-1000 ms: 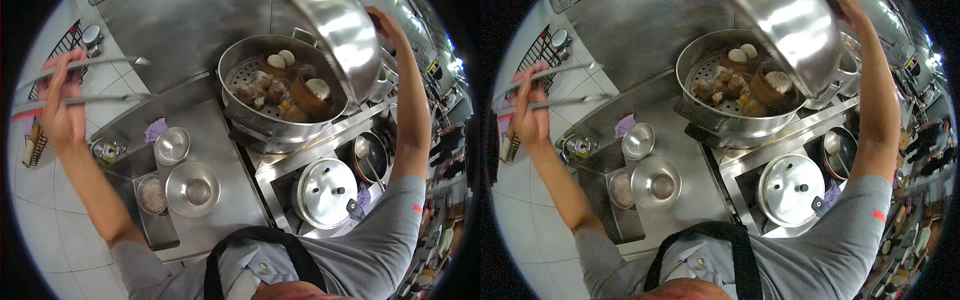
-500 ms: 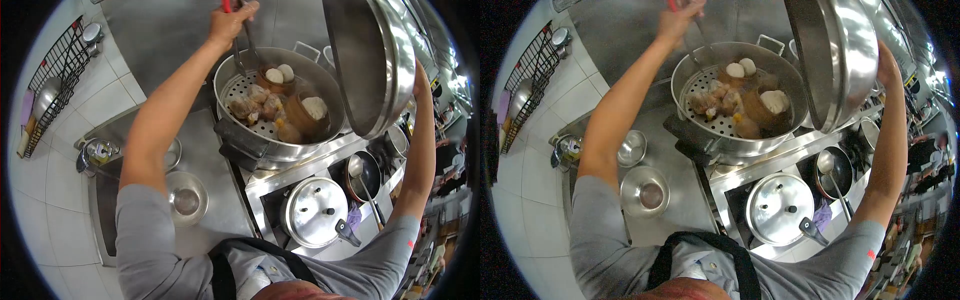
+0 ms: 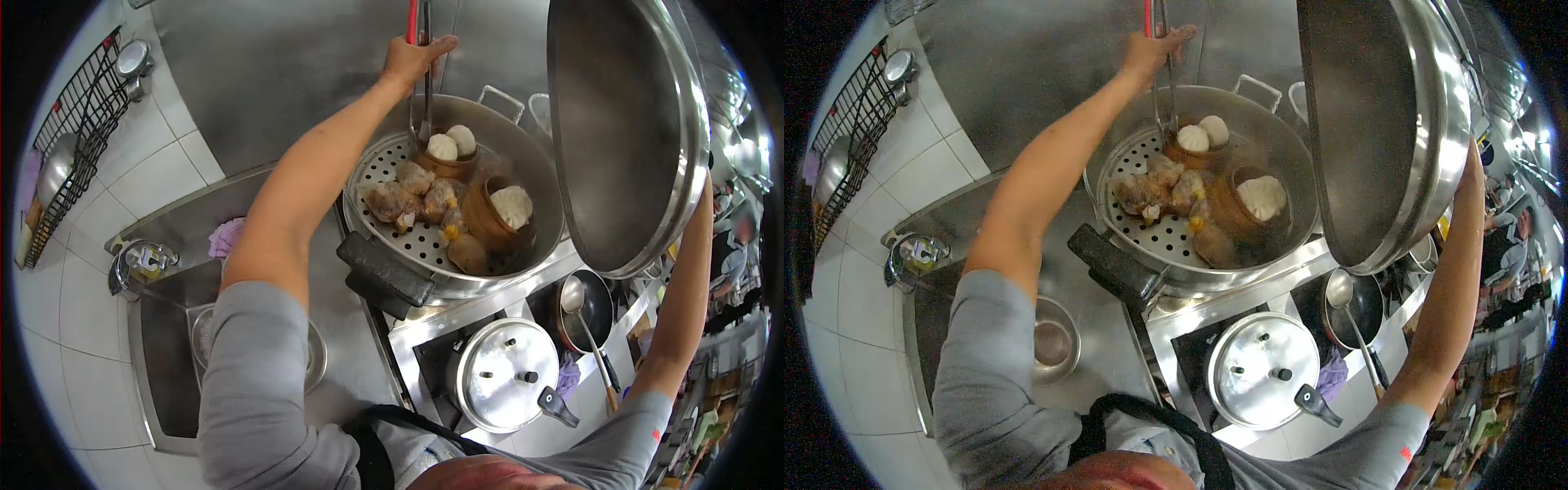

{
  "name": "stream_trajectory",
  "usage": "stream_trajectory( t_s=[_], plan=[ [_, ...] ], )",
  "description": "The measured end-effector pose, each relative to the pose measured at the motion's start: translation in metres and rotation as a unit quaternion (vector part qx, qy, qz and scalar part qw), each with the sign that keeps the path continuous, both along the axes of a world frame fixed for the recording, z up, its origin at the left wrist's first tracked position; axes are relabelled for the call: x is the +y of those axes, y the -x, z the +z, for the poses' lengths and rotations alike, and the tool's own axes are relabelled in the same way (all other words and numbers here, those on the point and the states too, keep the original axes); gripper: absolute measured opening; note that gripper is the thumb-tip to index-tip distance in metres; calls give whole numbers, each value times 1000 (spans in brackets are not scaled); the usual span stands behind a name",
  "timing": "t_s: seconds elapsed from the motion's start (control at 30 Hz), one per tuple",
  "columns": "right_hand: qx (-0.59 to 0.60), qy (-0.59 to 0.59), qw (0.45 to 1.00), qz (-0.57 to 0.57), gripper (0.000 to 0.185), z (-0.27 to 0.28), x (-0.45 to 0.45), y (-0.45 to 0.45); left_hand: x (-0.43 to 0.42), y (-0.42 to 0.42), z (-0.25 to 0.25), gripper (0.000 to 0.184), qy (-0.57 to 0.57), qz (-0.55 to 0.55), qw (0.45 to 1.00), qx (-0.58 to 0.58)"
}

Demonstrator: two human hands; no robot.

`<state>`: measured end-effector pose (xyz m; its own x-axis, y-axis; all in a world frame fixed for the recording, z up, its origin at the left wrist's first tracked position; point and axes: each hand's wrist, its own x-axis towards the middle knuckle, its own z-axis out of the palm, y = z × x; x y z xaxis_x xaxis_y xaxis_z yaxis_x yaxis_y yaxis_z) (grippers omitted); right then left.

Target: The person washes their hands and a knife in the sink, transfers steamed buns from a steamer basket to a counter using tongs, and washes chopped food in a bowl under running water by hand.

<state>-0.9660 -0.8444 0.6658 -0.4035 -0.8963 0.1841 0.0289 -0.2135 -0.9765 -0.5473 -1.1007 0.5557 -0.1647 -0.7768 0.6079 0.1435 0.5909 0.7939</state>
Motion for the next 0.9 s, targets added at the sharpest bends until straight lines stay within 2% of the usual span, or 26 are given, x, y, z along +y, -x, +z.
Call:
stream_trajectory(
  t_s=[0.1,0.17,0.23,0.27,0.3,0.33,0.37,0.4,0.43,0.5,0.53,0.57,0.6,0.63,0.7,0.73,0.8,0.83,0.9],
  plan=[
    [-4,11,1000,6,45,-8,9,-3,2,1,11,40,-83,75,991,69],
    [-1,17,1000,6,45,-11,13,-2,9,-12,34,41,-79,77,987,116],
    [7,22,1000,9,45,-13,15,1,22,-44,65,32,-62,53,990,112],
    [10,24,1000,13,45,-13,13,4,93,-49,107,18,-7,155,976,154],
    [15,27,999,18,45,-13,10,5,73,-79,115,18,1,180,982,53],
    [19,30,999,23,45,-12,6,6,72,-105,126,21,86,42,984,149],
    [26,31,999,28,45,-12,3,8,102,-127,142,26,103,20,984,142],
    [34,35,998,30,45,-13,1,8,137,-153,155,26,136,81,984,77],
    [63,8,997,37,43,-11,-2,13,129,-220,167,14,188,-76,979,-7],
    [103,27,993,55,41,-14,-15,35,204,-243,179,14,69,-29,992,101],
    [73,22,992,97,40,-13,-24,47,244,-250,177,17,26,22,991,127],
    [44,20,989,141,39,-12,-29,55,302,-199,164,22,19,264,938,222],
    [102,55,987,109,37,-14,-31,47,321,-259,153,26,31,28,998,38],
    [127,55,987,82,43,-13,-25,21,341,-271,134,28,28,-47,999,1],
    [178,60,982,29,54,-6,-6,-39,391,-251,85,25,18,-30,999,35],
    [142,90,985,36,42,-8,-11,-39,406,-249,57,27,-4,-43,999,21],
    [142,25,990,-1,37,-7,-23,-26,427,-237,4,29,-54,-22,998,-10],
    [144,-4,989,-22,34,-4,-31,-17,433,-231,-22,30,-150,-81,980,100],
    [135,7,990,-33,32,-5,-40,-15,441,-216,-64,27,-198,33,978,58]
  ],
)
